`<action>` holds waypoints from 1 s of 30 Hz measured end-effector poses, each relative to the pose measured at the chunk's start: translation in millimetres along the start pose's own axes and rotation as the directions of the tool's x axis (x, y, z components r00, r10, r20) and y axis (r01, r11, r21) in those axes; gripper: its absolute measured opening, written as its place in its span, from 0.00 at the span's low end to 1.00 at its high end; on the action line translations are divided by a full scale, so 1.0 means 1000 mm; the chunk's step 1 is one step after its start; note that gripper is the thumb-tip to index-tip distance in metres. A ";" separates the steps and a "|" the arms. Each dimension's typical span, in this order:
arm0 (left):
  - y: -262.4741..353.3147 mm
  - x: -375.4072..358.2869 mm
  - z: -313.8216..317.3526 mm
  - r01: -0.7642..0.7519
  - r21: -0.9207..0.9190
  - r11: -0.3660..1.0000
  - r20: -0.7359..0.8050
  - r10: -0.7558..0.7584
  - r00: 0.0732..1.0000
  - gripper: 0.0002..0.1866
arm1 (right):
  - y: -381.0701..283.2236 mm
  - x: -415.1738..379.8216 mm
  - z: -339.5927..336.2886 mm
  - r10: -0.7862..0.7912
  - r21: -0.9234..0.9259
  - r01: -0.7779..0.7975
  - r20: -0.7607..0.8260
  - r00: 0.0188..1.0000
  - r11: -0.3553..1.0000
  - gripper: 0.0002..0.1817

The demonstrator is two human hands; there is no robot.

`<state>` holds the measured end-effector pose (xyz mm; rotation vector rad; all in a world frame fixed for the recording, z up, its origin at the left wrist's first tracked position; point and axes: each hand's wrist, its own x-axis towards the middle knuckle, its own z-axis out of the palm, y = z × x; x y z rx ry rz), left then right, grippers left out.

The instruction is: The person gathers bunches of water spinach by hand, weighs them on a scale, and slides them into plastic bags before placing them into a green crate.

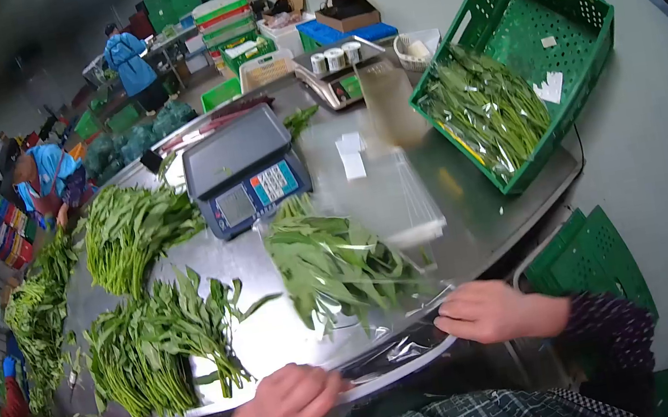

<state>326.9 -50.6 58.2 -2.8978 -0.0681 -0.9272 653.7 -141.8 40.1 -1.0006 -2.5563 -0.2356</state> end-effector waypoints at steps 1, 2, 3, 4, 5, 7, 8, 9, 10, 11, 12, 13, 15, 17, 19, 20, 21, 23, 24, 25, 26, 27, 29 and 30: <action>0.018 -0.033 0.038 0.042 -0.096 0.994 0.030 -0.039 0.999 0.15 | -0.012 -0.024 0.033 0.039 0.050 -0.042 0.057 0.998 0.998 0.16; 0.039 -0.061 0.067 0.054 -0.128 0.990 0.142 -0.035 0.989 0.14 | -0.026 -0.048 0.064 0.085 0.087 -0.091 0.072 0.994 0.992 0.18; 0.057 -0.083 0.087 0.072 -0.157 0.985 0.249 -0.031 0.968 0.13 | -0.043 -0.066 0.078 0.121 0.108 -0.146 0.215 0.969 0.983 0.15; 0.067 -0.098 0.100 0.099 -0.158 0.983 0.223 -0.062 0.973 0.13 | -0.065 -0.070 0.080 0.217 0.190 -0.254 0.193 0.957 0.948 0.13; 0.079 -0.109 0.109 0.129 -0.160 0.979 0.198 -0.096 0.975 0.12 | -0.084 -0.069 0.078 0.314 0.274 -0.355 0.183 0.932 0.894 0.11; 0.101 -0.120 0.111 0.170 -0.164 0.972 0.160 -0.144 0.977 0.12 | -0.108 -0.048 0.083 0.373 0.388 -0.397 0.138 0.917 0.832 0.09; 0.103 -0.115 0.110 0.178 -0.155 0.972 0.135 -0.158 0.978 0.12 | -0.115 -0.029 0.088 0.383 0.472 -0.389 0.115 0.917 0.791 0.09; 0.106 -0.113 0.109 0.185 -0.140 0.973 0.104 -0.171 0.980 0.13 | -0.121 -0.011 0.097 0.353 0.540 -0.354 0.109 0.929 0.764 0.09; 0.108 -0.116 0.110 0.183 -0.132 0.974 0.104 -0.170 0.980 0.15 | -0.126 0.001 0.109 0.326 0.586 -0.353 0.156 0.933 0.730 0.10; 0.109 -0.116 0.109 0.189 -0.119 0.975 0.086 -0.179 0.980 0.15 | -0.129 0.004 0.120 0.311 0.613 -0.374 0.211 0.927 0.696 0.10; 0.111 -0.115 0.108 0.194 -0.110 0.975 0.071 -0.187 0.980 0.14 | -0.132 0.005 0.132 0.297 0.637 -0.399 0.267 0.917 0.660 0.10; 0.113 -0.115 0.107 0.202 -0.106 0.974 0.057 -0.197 0.979 0.14 | -0.136 0.005 0.138 0.280 0.659 -0.430 0.326 0.903 0.618 0.10; 0.119 -0.122 0.111 0.227 -0.124 0.966 0.126 -0.211 0.969 0.13 | -0.142 0.005 0.141 0.293 0.658 -0.490 0.394 0.871 0.572 0.09; 0.125 -0.128 0.114 0.247 -0.125 0.961 0.168 -0.225 0.960 0.10 | -0.151 0.002 0.142 0.286 0.620 -0.530 0.454 0.844 0.579 0.10; 0.134 -0.133 0.114 0.272 -0.112 0.956 0.187 -0.249 0.950 0.06 | -0.161 -0.031 0.140 0.175 0.569 -0.432 0.450 0.876 0.700 0.08; 0.138 -0.138 0.112 0.316 -0.106 0.943 0.181 -0.294 0.939 0.07 | -0.166 -0.070 0.139 0.106 0.502 -0.383 0.495 0.862 0.775 0.07; 0.141 -0.144 0.111 0.356 -0.097 0.929 0.169 -0.337 0.926 0.07 | -0.165 -0.130 0.139 0.051 0.383 -0.435 0.701 0.712 0.815 0.06; 0.145 -0.154 0.105 0.348 -0.089 0.933 0.150 -0.333 0.931 0.09 | -0.181 -0.276 0.117 0.100 0.028 -0.458 0.962 0.253 0.888 0.19; 0.153 -0.158 0.096 0.307 -0.092 0.947 0.147 -0.292 0.945 0.11 | -0.203 -0.383 0.131 0.377 0.129 -0.665 0.738 0.560 0.735 0.23; 0.159 -0.164 0.089 0.268 -0.090 0.959 0.143 -0.254 0.957 0.13 | -0.198 -0.386 0.118 0.315 0.070 -0.545 0.753 0.579 0.835 0.23; 0.166 -0.176 0.079 0.337 -0.152 0.929 0.190 -0.307 0.933 0.20 | -0.179 -0.365 0.118 0.232 0.058 -0.564 0.873 0.428 0.823 0.26; 0.167 -0.176 0.085 0.424 -0.096 0.900 0.117 -0.413 0.903 0.21 | -0.160 -0.343 0.117 0.140 0.038 -0.578 0.956 0.259 0.815 0.28; 0.159 -0.168 0.098 0.589 0.001 0.808 -0.048 -0.588 0.807 0.24 | -0.116 -0.192 0.097 0.558 0.038 -0.680 0.540 0.630 0.732 0.37; 0.148 -0.160 0.104 0.558 0.015 0.830 0.037 -0.558 0.829 0.24 | -0.097 -0.127 0.089 0.582 0.023 -0.635 0.375 0.722 0.772 0.38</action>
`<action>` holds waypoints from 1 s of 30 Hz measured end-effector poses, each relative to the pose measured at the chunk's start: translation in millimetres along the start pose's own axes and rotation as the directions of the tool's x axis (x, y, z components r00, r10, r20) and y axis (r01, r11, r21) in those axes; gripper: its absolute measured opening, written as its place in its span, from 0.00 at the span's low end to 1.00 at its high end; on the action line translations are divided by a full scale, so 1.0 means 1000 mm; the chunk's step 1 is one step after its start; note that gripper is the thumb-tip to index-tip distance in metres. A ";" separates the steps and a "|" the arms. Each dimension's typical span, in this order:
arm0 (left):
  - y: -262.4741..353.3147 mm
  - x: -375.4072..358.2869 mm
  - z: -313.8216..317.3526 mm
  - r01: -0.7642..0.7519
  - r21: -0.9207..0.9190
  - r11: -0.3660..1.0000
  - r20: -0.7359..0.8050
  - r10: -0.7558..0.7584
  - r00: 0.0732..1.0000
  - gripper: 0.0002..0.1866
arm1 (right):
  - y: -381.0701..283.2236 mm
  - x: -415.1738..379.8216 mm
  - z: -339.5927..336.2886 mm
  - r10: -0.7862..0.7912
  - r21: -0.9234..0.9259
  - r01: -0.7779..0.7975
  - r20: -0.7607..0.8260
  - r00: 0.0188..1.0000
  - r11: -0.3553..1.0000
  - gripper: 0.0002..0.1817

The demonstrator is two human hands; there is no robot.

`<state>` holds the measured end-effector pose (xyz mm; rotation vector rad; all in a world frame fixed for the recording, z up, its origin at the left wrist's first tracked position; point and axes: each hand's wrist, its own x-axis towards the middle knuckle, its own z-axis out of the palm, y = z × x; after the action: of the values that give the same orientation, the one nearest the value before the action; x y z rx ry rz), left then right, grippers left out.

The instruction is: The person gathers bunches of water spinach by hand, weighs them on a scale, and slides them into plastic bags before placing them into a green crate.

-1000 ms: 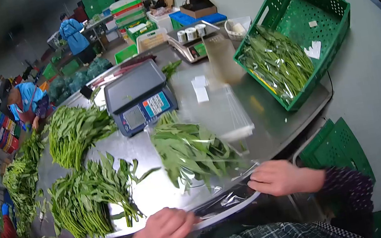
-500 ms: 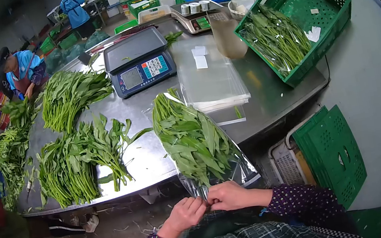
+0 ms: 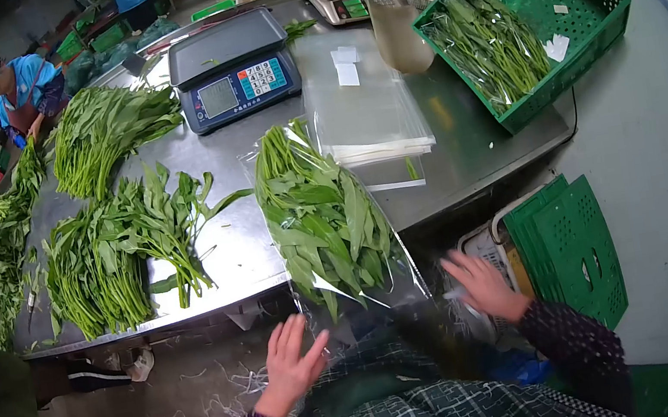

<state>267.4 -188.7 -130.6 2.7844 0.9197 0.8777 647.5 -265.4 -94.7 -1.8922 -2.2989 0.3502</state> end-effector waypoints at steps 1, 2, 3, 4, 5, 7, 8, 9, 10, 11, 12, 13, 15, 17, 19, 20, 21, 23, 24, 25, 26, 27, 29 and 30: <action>-0.006 0.015 0.004 -0.039 0.013 0.999 0.085 0.038 0.996 0.25 | -0.004 0.037 -0.006 -0.127 -0.015 0.126 -0.104 0.986 0.992 0.36; -0.010 0.024 0.009 -0.081 0.023 0.996 0.170 0.076 0.983 0.25 | 0.001 0.063 0.003 -0.313 -0.050 0.309 -0.142 0.939 0.950 0.31; -0.014 0.021 0.013 -0.085 -0.016 0.996 0.186 0.087 0.979 0.25 | 0.002 0.080 0.001 -0.507 -0.123 0.494 -0.124 0.853 0.861 0.26; -0.020 0.014 0.016 -0.087 -0.056 0.995 0.205 0.097 0.974 0.24 | 0.005 0.084 0.007 -0.555 -0.032 0.556 -0.115 0.824 0.831 0.21; -0.024 0.011 0.016 -0.086 -0.096 0.992 0.226 0.106 0.968 0.24 | 0.010 0.087 0.015 -0.603 0.061 0.611 -0.111 0.790 0.789 0.16; -0.028 0.003 0.017 0.273 -0.312 0.910 0.151 -0.236 0.960 0.14 | 0.019 0.065 0.043 -0.012 0.490 -0.070 0.162 0.987 0.869 0.07; -0.027 -0.008 0.025 0.519 -0.471 0.714 0.172 -0.503 0.847 0.13 | 0.018 0.059 0.056 0.242 0.782 -0.400 0.320 0.916 0.479 0.04; -0.025 -0.014 0.031 0.678 -0.599 0.425 0.237 -0.715 0.658 0.13 | 0.017 0.056 0.063 0.228 0.735 -0.252 0.135 0.964 0.630 0.06; -0.026 0.000 0.033 0.545 -0.562 0.622 0.034 -0.642 0.766 0.15 | 0.009 0.061 0.064 0.176 0.639 -0.101 -0.054 0.983 0.762 0.07; -0.026 0.010 0.030 0.518 -0.546 0.659 0.027 -0.603 0.797 0.16 | -0.002 0.069 0.062 0.091 0.501 0.040 -0.235 0.968 0.864 0.08; -0.025 0.017 0.026 0.489 -0.528 0.694 0.026 -0.562 0.826 0.16 | -0.021 0.086 0.039 -0.107 0.315 0.235 -0.373 0.921 0.920 0.13; -0.023 0.021 0.022 0.458 -0.511 0.728 0.028 -0.518 0.855 0.16 | -0.030 0.093 0.029 -0.226 0.186 0.312 -0.376 0.899 0.932 0.19; -0.026 0.027 0.017 0.356 -0.478 0.803 -0.011 -0.410 0.912 0.16 | -0.026 0.100 0.025 -0.530 0.064 0.569 -0.289 0.797 0.820 0.23; -0.030 0.024 0.019 0.334 -0.460 0.823 -0.038 -0.395 0.918 0.16 | -0.021 0.099 0.028 -0.469 0.253 0.523 -0.243 0.849 0.814 0.20; -0.035 0.007 0.030 0.406 -0.461 0.789 -0.062 -0.485 0.872 0.18 | -0.014 0.094 0.048 -0.187 0.561 0.271 -0.204 0.961 0.782 0.13; -0.033 0.012 0.031 0.551 -0.570 0.610 0.015 -0.663 0.749 0.20 | -0.014 0.091 0.057 0.243 0.836 -0.175 0.051 0.969 0.520 0.03; -0.027 0.024 0.032 0.652 -0.652 0.388 0.118 -0.797 0.592 0.21 | -0.012 0.096 0.066 0.332 0.890 -0.130 -0.025 0.943 0.436 0.05; -0.029 0.040 0.032 0.717 -0.687 0.118 0.259 -0.882 0.393 0.24 | -0.018 0.106 0.063 0.424 0.944 -0.139 -0.002 0.906 0.300 0.05; -0.032 0.046 0.032 0.733 -0.674 0.092 0.277 -0.888 0.367 0.26 | -0.016 0.108 0.060 0.482 0.969 -0.172 0.067 0.874 0.176 0.05; -0.034 0.050 0.032 0.748 -0.660 0.065 0.295 -0.894 0.338 0.27 | -0.013 0.109 0.058 0.527 0.979 -0.197 0.143 0.838 0.046 0.05; -0.037 0.050 0.033 0.753 -0.655 0.056 0.298 -0.897 0.326 0.27 | -0.008 0.106 0.055 0.536 0.980 -0.190 0.127 0.835 0.064 0.14; -0.041 0.049 0.035 0.757 -0.652 0.046 0.299 -0.902 0.313 0.27 | -0.011 0.105 0.051 0.442 0.938 -0.086 -0.076 0.894 0.335 0.21; -0.043 0.050 0.035 0.772 -0.635 0.036 0.302 -0.908 0.291 0.28 | -0.029 0.097 0.021 0.119 0.641 0.168 -0.379 0.918 0.749 0.36; -0.042 0.054 0.033 0.779 -0.626 0.039 0.299 -0.911 0.286 0.28 | -0.028 0.094 0.008 -0.091 0.556 0.267 -0.324 0.942 0.787 0.54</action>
<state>298.7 -120.1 -141.5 1.0440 1.5747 0.9004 600.1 -179.2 -97.8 -1.2989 -1.8582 0.6408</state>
